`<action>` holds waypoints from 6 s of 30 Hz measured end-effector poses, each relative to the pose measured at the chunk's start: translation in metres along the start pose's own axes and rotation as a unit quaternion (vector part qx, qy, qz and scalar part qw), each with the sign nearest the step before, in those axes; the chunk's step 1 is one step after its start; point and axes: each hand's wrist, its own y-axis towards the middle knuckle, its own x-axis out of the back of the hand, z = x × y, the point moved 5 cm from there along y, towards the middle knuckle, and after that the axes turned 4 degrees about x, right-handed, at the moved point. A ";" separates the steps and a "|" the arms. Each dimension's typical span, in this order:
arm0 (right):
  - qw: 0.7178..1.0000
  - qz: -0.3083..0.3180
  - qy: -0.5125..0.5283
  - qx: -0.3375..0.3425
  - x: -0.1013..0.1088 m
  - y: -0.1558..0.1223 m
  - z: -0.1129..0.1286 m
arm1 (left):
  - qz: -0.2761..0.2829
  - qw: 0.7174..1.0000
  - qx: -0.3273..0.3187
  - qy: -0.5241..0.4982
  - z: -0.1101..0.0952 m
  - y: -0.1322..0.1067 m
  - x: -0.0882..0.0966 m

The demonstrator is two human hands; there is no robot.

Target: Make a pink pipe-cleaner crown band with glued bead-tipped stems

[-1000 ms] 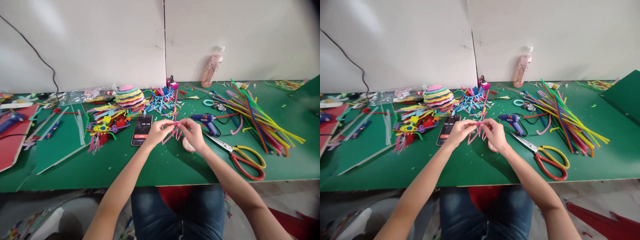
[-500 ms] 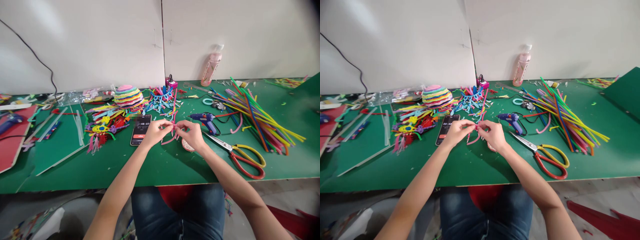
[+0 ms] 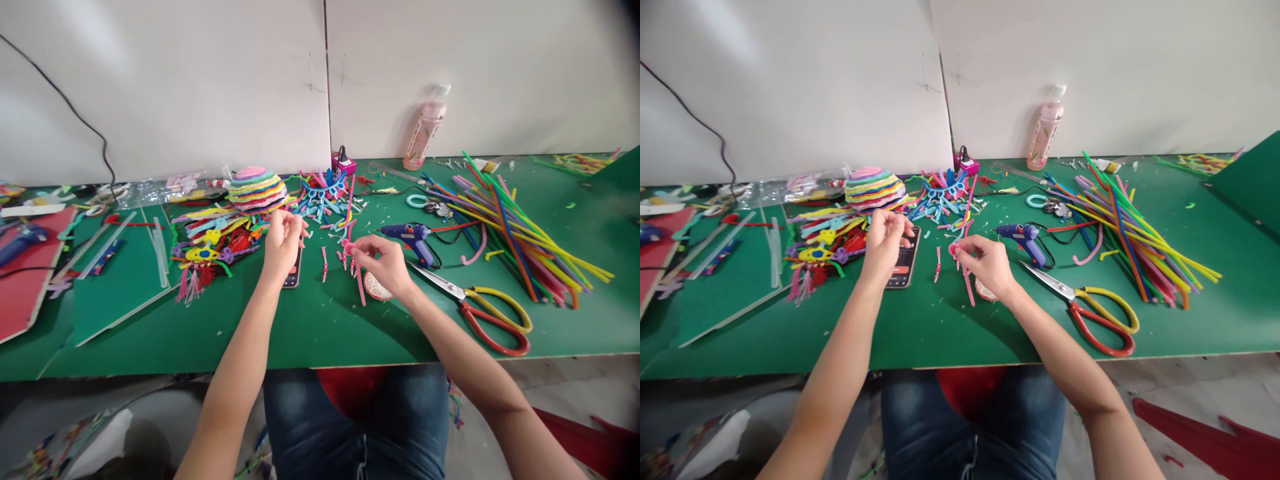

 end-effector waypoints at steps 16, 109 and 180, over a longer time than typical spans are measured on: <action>0.978 -0.047 0.183 -0.085 0.000 0.003 -0.010 | 0.131 0.989 0.039 0.054 0.012 -0.025 -0.039; 0.971 0.075 0.209 -0.085 0.002 0.000 0.015 | -0.012 0.728 -0.587 0.355 -0.041 -0.063 -0.027; 0.804 0.090 -0.529 -0.256 0.197 -0.149 -0.039 | -0.022 0.959 0.199 -0.202 0.007 -0.023 -0.029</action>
